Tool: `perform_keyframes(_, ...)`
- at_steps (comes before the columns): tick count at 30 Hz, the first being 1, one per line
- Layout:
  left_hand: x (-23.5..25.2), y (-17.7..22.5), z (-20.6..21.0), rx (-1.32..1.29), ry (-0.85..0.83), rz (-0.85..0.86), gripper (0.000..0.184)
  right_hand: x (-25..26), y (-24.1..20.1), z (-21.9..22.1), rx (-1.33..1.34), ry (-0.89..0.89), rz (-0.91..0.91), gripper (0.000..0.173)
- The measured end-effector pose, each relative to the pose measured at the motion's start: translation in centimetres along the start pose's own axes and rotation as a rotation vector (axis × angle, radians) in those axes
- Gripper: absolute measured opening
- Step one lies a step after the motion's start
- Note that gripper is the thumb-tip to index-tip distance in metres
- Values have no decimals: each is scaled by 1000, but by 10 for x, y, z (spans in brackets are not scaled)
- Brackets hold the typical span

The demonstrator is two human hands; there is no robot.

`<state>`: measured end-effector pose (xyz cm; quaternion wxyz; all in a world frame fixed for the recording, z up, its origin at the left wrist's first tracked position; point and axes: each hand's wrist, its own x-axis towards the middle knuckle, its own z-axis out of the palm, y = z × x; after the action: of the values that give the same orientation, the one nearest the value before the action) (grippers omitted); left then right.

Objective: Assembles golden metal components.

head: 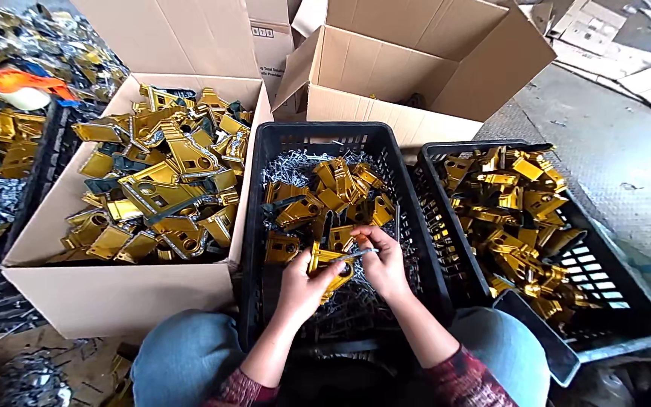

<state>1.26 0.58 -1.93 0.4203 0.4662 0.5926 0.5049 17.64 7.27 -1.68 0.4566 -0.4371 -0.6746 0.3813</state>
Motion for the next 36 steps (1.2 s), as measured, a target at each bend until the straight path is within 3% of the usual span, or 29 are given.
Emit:
perform_keyframes(4, 1, 3, 1, 97, 85, 42, 25, -6, 6, 8, -194, 35, -111, 27)
perform_keyframes(12, 0, 3, 0, 124, 109, 28, 36, -5, 7, 4, -571, 23, -356, 29)
perform_keyframes(18, -1, 2, -1, 198, 93, 118, 36, -7, -7, -3, -650, -69, -260, 35)
perform_keyframes(23, 3, 1, -3, 155, 113, 95, 31, -7, -11, -3, -686, -101, -208, 36)
perform_keyframes(28, 11, 4, -12, -32, 212, 61, 29, -3, -10, -21, -341, -393, -154, 46)
perform_keyframes(33, 6, 9, -12, -219, 89, 54, 30, 0, 1, -20, 147, -492, -56, 52)
perform_keyframes(34, 4, 10, -12, -280, 30, 66, 32, 0, 1, -21, 266, -542, -26, 63)
perform_keyframes(36, -2, 13, -13, -440, -113, 55, 35, -2, -1, -16, 512, -633, 28, 102)
